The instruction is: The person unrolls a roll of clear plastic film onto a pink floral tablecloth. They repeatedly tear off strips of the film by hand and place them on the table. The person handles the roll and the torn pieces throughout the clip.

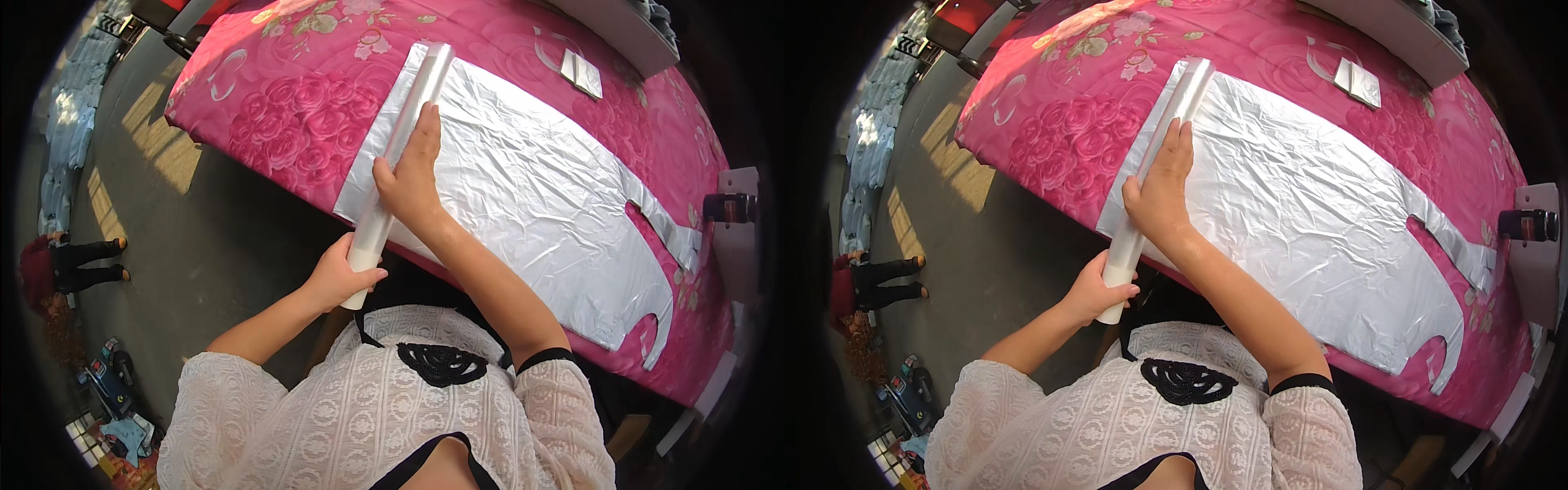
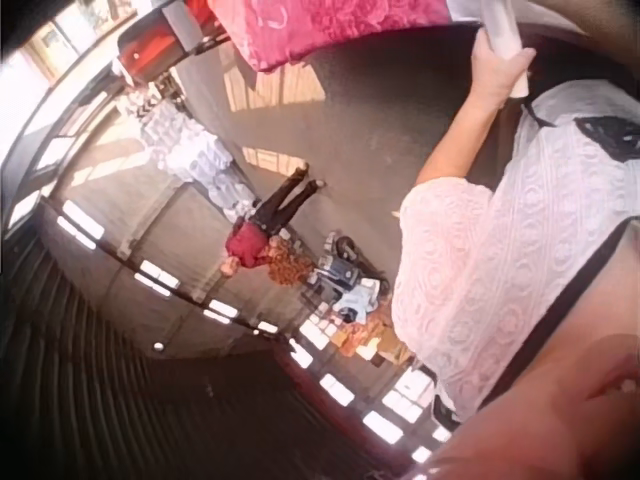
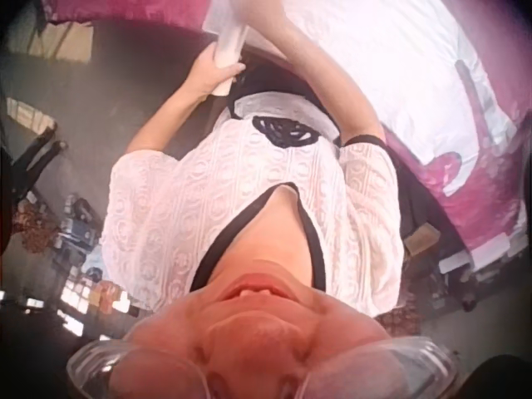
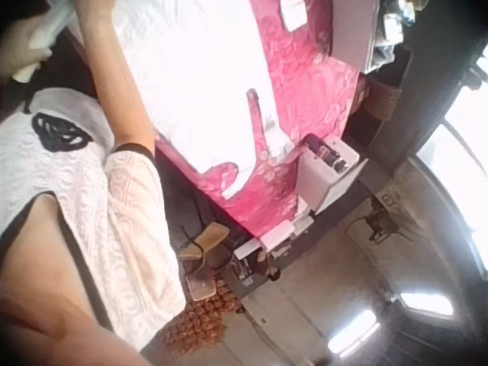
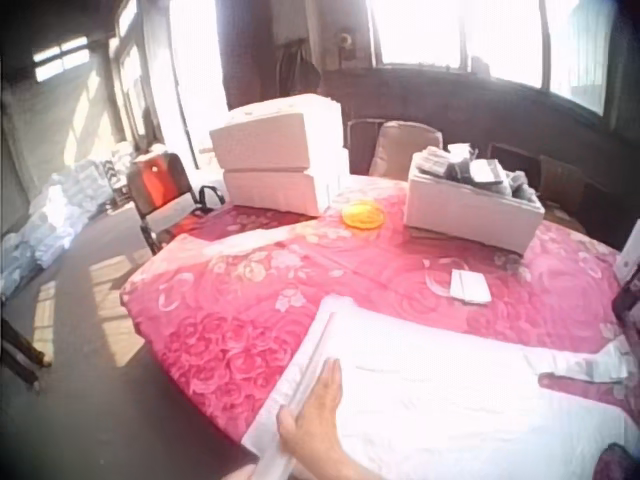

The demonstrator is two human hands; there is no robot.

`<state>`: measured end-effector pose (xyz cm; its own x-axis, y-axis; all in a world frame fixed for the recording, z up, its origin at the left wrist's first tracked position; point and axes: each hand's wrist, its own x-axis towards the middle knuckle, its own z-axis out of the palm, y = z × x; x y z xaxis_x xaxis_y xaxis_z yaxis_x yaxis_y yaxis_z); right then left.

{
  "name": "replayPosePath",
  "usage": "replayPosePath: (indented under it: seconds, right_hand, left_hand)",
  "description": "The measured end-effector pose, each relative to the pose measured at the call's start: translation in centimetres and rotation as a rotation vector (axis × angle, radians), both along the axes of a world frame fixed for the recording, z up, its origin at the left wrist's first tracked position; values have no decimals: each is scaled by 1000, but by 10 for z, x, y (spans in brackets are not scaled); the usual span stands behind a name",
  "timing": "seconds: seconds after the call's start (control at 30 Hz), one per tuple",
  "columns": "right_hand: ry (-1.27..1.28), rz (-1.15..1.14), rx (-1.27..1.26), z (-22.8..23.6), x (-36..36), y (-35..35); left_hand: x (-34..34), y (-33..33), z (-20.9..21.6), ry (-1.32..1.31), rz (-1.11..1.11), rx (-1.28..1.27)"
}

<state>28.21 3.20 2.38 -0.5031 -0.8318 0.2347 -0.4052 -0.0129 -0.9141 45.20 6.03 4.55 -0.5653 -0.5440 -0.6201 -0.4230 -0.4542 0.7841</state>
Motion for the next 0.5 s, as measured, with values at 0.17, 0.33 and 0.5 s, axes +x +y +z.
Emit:
replayPosePath:
  seconds: [0.17, 0.33, 0.5]
  right_hand:
    - [-1292, 341, -165, 68, -41, 35]
    - [-920, 88, -19, 102, -88, 62]
    - [-973, 81, -196, 92, -113, 86]
  left_hand:
    - [-24, 10, 24, 606, -171, 444]
    - [-75, 17, 42, 471, -263, 496]
    - [-96, 32, 36, 351, -450, 210]
